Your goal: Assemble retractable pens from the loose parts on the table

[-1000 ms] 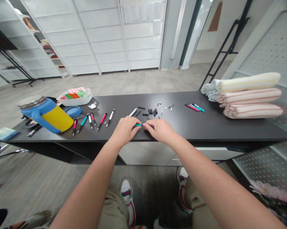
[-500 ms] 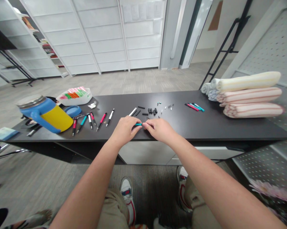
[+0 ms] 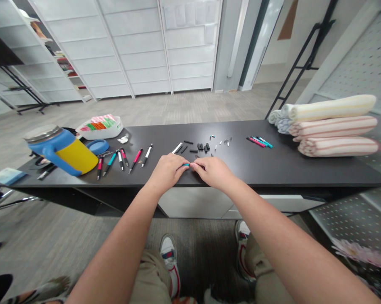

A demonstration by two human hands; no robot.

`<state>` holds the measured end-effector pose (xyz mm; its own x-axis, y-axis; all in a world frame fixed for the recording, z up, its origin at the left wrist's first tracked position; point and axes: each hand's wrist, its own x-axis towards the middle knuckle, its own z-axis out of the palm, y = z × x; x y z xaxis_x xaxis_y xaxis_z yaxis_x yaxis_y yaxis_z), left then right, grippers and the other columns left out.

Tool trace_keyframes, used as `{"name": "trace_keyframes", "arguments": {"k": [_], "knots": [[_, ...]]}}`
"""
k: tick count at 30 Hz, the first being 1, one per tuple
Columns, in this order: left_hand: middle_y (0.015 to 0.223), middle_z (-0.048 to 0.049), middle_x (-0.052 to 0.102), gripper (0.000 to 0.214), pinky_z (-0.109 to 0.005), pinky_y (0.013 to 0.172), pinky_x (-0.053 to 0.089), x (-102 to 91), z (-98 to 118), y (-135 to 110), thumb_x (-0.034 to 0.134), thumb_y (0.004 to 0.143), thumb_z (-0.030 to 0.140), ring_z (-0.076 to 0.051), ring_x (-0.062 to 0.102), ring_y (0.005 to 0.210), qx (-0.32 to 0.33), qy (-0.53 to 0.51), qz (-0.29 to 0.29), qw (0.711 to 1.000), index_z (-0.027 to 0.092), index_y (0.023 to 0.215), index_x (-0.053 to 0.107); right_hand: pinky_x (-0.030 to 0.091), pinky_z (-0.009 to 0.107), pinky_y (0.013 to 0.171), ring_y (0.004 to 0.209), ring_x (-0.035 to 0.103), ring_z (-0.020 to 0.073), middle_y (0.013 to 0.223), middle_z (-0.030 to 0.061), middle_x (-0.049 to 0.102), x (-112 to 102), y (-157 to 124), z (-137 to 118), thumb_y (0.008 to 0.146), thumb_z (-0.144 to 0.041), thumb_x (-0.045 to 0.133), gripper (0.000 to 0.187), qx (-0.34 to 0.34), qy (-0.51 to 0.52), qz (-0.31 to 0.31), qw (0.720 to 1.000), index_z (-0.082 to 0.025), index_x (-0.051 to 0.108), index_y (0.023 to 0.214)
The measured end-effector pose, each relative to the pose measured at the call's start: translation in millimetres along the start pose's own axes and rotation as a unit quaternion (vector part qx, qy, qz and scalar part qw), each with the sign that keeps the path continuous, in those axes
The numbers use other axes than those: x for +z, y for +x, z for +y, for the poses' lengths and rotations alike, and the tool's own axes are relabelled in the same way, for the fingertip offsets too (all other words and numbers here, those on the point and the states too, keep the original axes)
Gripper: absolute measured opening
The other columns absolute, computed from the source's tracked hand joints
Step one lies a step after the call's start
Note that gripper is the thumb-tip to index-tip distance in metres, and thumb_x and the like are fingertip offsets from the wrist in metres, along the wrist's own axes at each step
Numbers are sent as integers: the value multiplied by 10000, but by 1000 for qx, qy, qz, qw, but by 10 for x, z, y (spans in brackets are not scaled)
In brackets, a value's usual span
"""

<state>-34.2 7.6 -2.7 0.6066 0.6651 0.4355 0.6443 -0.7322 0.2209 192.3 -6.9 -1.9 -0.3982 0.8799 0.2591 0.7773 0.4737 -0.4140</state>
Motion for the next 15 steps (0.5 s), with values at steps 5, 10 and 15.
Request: {"name": "trace_keyframes", "arguments": {"k": [5,10,15], "knots": [[1123,-68,800,219,-437,978,492,17,-4,-12,577,1061,338,-246,699,1076,7,5,17,1000,232,1119,759,390,286,712,811,678,183,860,37,777,-3,4,11,1085,-428,492,397,9,25,-11,1000,-227,762,875],[1105,-77,803,232,-439,960,493,40,-8,-52,582,1061,353,-250,704,1059,11,29,29,999,223,1125,763,403,291,703,789,672,183,833,37,762,-49,4,1,1090,-420,481,402,4,33,-31,999,-226,771,892],[1068,-87,798,257,-444,959,487,7,77,-50,575,1063,360,-260,702,1044,10,55,46,997,220,1162,767,481,381,806,947,684,283,1130,144,744,-517,-143,-361,1059,-354,562,263,32,-126,52,990,-205,773,1111]]}}
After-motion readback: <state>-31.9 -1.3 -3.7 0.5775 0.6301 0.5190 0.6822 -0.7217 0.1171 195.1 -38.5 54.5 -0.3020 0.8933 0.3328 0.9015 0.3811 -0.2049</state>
